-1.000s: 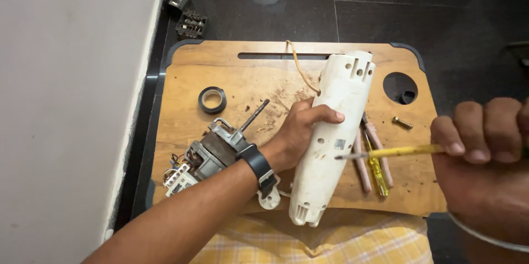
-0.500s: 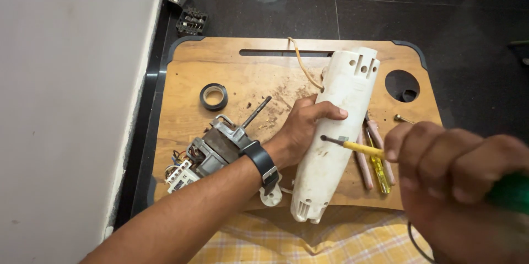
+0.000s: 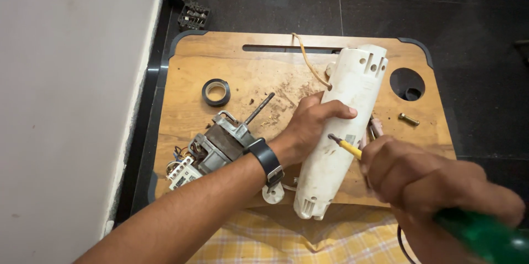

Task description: Dismantle the motor housing of a wall fan and inspect the internal motor.

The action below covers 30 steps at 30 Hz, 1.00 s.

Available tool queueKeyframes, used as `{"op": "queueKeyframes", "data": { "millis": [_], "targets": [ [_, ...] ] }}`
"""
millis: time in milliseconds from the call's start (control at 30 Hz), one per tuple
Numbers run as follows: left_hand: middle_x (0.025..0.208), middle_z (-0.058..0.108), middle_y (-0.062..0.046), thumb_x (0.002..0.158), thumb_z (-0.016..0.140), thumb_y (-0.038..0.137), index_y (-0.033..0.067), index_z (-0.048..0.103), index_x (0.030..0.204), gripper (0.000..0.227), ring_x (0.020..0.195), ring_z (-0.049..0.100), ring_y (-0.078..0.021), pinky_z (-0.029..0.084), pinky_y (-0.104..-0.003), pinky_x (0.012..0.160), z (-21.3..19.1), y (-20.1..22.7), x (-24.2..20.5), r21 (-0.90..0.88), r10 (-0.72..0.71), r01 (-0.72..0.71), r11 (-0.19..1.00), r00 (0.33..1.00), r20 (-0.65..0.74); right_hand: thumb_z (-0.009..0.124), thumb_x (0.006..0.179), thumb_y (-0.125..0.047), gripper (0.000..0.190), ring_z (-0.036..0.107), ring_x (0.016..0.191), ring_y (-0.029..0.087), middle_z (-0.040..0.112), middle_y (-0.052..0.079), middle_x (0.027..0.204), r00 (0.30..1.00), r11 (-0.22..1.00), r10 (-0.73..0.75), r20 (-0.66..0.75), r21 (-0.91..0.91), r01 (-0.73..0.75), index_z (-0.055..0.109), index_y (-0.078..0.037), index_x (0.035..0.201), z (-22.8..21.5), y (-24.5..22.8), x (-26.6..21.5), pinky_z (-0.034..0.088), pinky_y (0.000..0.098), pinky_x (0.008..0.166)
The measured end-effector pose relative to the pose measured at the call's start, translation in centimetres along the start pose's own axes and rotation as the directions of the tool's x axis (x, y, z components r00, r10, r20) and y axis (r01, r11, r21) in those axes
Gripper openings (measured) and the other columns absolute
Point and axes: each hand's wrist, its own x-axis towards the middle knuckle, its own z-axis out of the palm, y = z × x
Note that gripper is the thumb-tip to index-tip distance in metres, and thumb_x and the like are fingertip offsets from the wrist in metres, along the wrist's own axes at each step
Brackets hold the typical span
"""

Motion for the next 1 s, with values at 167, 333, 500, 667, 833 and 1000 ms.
{"op": "queueKeyframes", "data": {
  "millis": [167,333,500,667,833,1000],
  "targets": [
    [0.088,0.070,-0.017,0.079,0.066,0.028,-0.0079,0.057,0.117,0.053,0.069,0.071,-0.0216,0.062,-0.032,0.062,0.3,0.2,0.0,0.046,-0.015,0.018,0.999,0.998,-0.057,0.053,0.106,-0.017,0.038,0.062,0.050,0.012,0.057,0.003,0.057,0.996,0.998,-0.045,-0.072,0.031,0.047,0.051,-0.012,0.068,0.5,-0.1,0.2,0.055,0.0319,0.051],
    [0.085,0.072,-0.019,0.080,0.066,0.030,-0.0110,0.062,0.111,0.052,0.064,0.071,-0.0231,0.061,-0.032,0.057,0.3,0.8,-0.2,0.083,-0.046,0.053,0.995,0.995,-0.092,0.051,0.107,-0.023,0.026,0.066,0.062,0.017,0.062,0.007,0.073,0.990,0.957,-0.089,0.113,-0.264,0.116,0.055,-0.010,0.085,-2.9,-1.5,0.2,0.057,0.0331,0.060],
    [0.094,0.069,-0.013,0.078,0.069,0.027,-0.0014,0.051,0.122,0.056,0.075,0.073,-0.0199,0.064,-0.030,0.063,-0.1,1.1,0.1,0.011,0.021,-0.020,1.000,0.994,-0.111,0.047,0.107,-0.029,0.026,0.071,0.082,0.023,0.070,0.013,0.100,0.930,0.691,-0.039,0.365,-0.663,0.290,0.063,-0.008,0.112,-7.0,-2.5,-0.3,0.059,0.0331,0.072],
    [0.092,0.067,-0.011,0.072,0.075,0.030,-0.0001,0.049,0.121,0.064,0.075,0.074,-0.0203,0.066,-0.031,0.066,-0.1,1.7,0.1,-0.051,-0.067,0.065,0.997,0.996,-0.053,0.062,0.086,-0.033,0.038,0.076,0.079,0.018,0.075,0.015,0.097,0.860,0.373,0.449,0.243,-0.926,0.067,0.070,-0.007,0.113,-7.9,-3.4,0.0,0.063,0.0303,0.063],
    [0.088,0.069,-0.011,0.072,0.080,0.036,-0.0062,0.058,0.118,0.066,0.069,0.073,-0.0175,0.065,-0.028,0.065,-0.3,0.9,0.0,0.034,-0.089,0.091,0.995,0.995,-0.041,0.066,0.084,-0.030,0.055,0.071,0.067,0.017,0.075,0.015,0.100,0.440,0.168,0.630,0.640,-0.665,0.728,0.064,-0.007,0.134,-8.3,-2.8,0.8,0.060,0.0347,0.041],
    [0.086,0.073,-0.015,0.070,0.078,0.034,-0.0083,0.061,0.114,0.063,0.063,0.073,-0.0184,0.065,-0.030,0.061,-0.1,0.6,-0.1,0.067,-0.108,0.119,0.991,0.983,-0.150,0.058,0.102,-0.020,0.035,0.070,0.058,0.021,0.073,0.025,0.082,0.130,0.147,0.646,0.752,-0.289,0.946,0.061,0.011,0.117,-6.4,-3.5,2.6,0.055,0.0323,0.039]
  ]
}}
